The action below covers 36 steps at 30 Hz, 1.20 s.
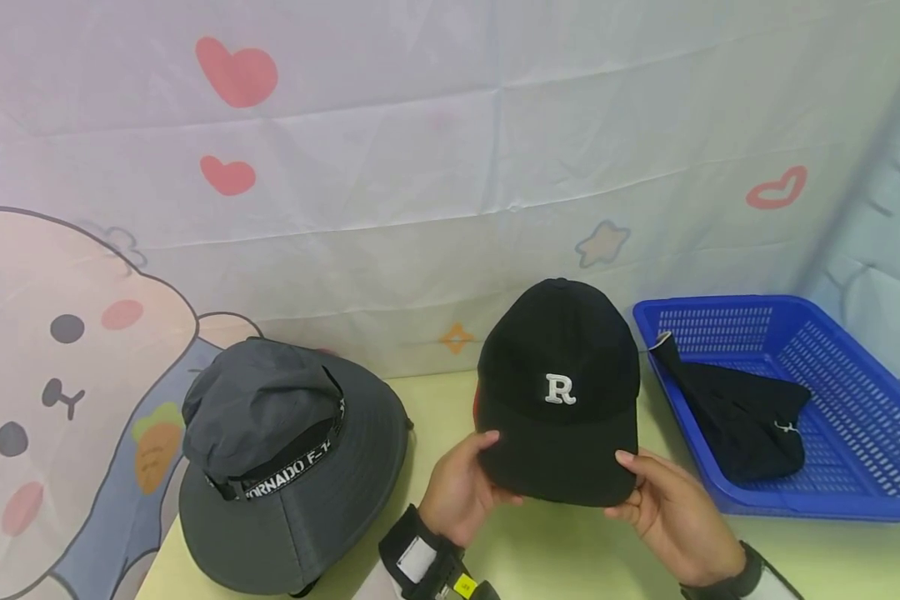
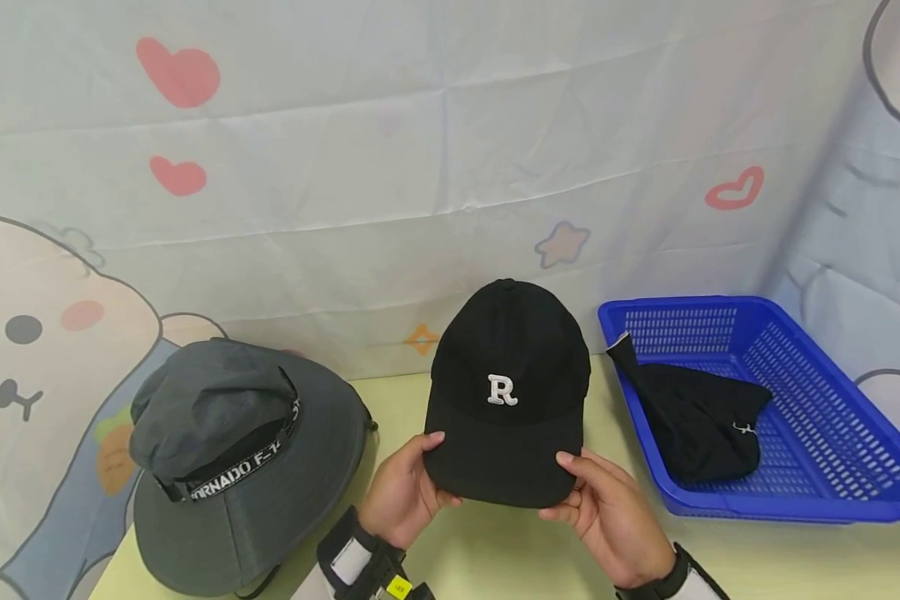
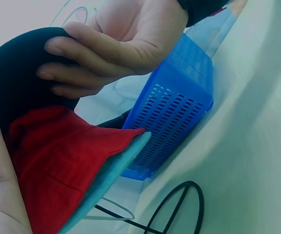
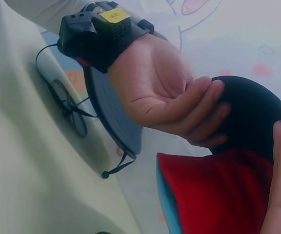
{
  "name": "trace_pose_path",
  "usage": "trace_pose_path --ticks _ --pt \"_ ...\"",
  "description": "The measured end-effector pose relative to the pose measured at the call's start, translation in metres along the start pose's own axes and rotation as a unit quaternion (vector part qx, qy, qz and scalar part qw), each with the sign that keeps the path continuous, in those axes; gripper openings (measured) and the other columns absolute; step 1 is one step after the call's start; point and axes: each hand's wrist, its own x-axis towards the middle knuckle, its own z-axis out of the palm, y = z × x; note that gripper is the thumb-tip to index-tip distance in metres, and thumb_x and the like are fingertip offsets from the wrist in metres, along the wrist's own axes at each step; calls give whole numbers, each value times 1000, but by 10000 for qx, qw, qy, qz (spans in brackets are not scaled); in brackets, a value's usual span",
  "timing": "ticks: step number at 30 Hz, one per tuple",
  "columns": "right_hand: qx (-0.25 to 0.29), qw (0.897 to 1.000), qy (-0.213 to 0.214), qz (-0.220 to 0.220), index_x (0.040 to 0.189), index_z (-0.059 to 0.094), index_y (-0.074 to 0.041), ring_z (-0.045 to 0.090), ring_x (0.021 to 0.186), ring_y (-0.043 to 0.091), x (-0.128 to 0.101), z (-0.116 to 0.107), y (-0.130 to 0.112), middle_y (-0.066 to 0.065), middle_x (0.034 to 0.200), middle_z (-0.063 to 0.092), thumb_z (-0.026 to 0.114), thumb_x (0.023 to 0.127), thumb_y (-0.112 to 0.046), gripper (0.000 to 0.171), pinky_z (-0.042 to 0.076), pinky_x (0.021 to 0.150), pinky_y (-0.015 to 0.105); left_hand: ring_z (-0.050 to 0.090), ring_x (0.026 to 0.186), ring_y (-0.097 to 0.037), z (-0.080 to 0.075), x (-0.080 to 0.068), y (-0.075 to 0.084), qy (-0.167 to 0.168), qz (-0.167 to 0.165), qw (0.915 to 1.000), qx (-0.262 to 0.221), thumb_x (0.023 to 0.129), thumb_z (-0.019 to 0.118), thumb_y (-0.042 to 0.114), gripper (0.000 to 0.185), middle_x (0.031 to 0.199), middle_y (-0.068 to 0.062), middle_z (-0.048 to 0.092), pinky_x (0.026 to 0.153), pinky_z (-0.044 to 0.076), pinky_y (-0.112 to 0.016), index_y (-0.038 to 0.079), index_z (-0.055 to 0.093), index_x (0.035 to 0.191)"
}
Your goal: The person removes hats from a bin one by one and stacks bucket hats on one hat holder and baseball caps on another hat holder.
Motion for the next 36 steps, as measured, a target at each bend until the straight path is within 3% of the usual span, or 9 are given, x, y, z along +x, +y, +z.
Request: trace_pose_path --ticks 10,31,36 --pt "-268 9985 414 217 126 63 -6 74 97 17 -6 -11 7 6 115 70 15 111 -6 50 60 88 29 67 69 -8 -7 1 -14 319 -141 9993 103 106 32 17 27 90 6 72 61 56 -22 17 59 103" --pt "-670 9954 624 272 127 65 -8 74 101 19 -8 -23 14 6 119 72 21 111 -5 46 62 85 32 69 71 -9 -20 5 -31 475 -13 9983 341 107 40 20 18 94 6 74 59 58 -24 16 57 112" --pt "-927 9919 814 286 125 66 -10 75 97 18 -8 -24 14 4 114 73 24 111 -6 44 62 82 31 71 72 -10 -20 5 -31 533 -67 9977 403 106 41 20 17 94 5 75 59 58 -26 15 57 111"
